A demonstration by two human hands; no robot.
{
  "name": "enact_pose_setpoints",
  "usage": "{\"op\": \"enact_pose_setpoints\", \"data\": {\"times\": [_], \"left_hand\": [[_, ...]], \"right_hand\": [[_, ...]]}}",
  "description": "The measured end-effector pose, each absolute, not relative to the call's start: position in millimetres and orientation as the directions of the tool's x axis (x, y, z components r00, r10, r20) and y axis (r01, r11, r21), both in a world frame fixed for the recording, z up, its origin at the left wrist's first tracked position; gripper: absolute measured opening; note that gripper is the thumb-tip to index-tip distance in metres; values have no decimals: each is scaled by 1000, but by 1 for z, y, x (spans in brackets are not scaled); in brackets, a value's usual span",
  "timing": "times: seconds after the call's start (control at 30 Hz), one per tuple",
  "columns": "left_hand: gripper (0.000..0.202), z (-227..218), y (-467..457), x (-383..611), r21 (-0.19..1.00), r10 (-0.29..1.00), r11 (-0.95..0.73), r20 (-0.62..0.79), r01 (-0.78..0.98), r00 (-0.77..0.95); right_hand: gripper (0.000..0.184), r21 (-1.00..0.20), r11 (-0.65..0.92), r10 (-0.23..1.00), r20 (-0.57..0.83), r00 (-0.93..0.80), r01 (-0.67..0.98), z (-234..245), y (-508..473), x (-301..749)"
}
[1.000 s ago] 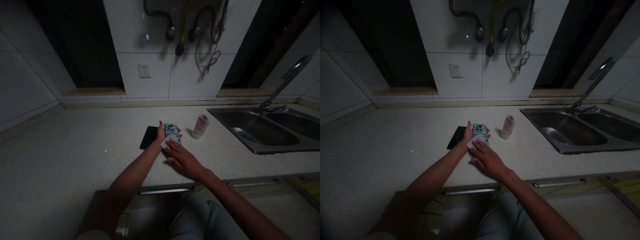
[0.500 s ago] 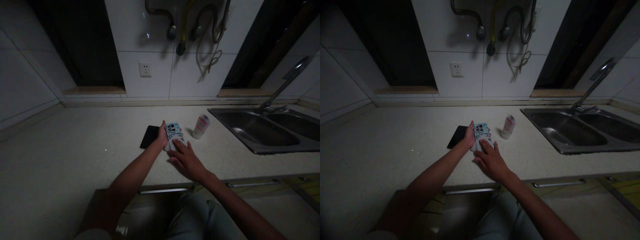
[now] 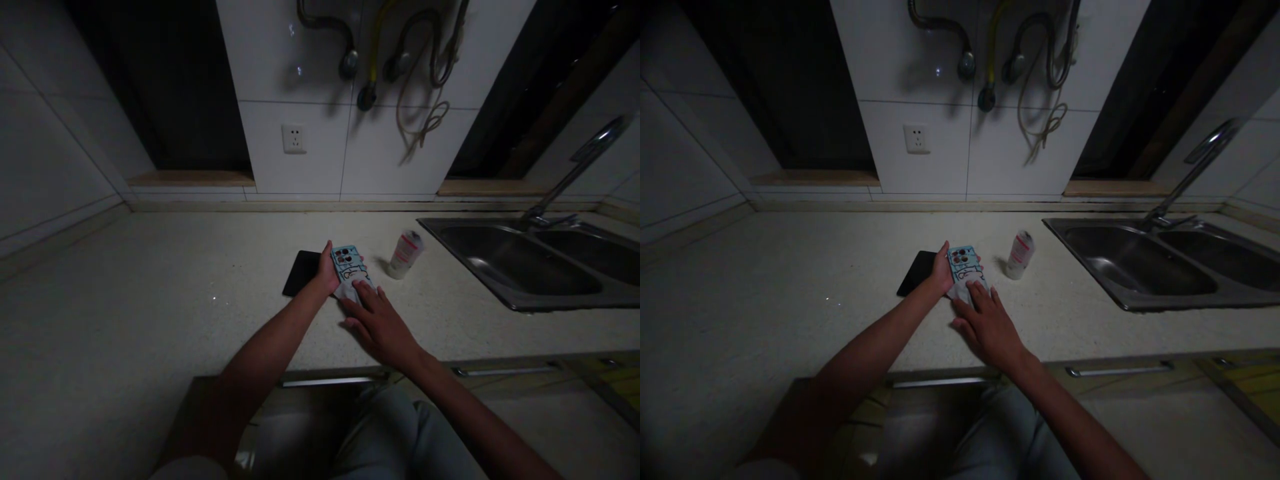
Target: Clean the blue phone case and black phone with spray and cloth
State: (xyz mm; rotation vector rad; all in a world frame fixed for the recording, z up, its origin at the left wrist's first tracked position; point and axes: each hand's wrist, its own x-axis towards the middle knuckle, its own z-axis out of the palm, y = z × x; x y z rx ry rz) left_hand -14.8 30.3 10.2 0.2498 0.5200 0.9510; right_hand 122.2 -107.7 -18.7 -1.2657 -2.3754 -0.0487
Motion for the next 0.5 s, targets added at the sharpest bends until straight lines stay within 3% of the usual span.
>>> {"op": "enact_pose_setpoints", "data": {"times": [0.3, 0.5], "left_hand": [[65, 4, 34, -14, 416, 823, 567, -335, -711, 459], [65, 0, 36, -14, 464, 832, 555, -313, -691, 458]], "right_hand": [[53, -217, 563, 789, 428, -441, 797, -31, -115, 132], [59, -338, 509, 834, 422, -356, 792, -30, -95, 130]]}}
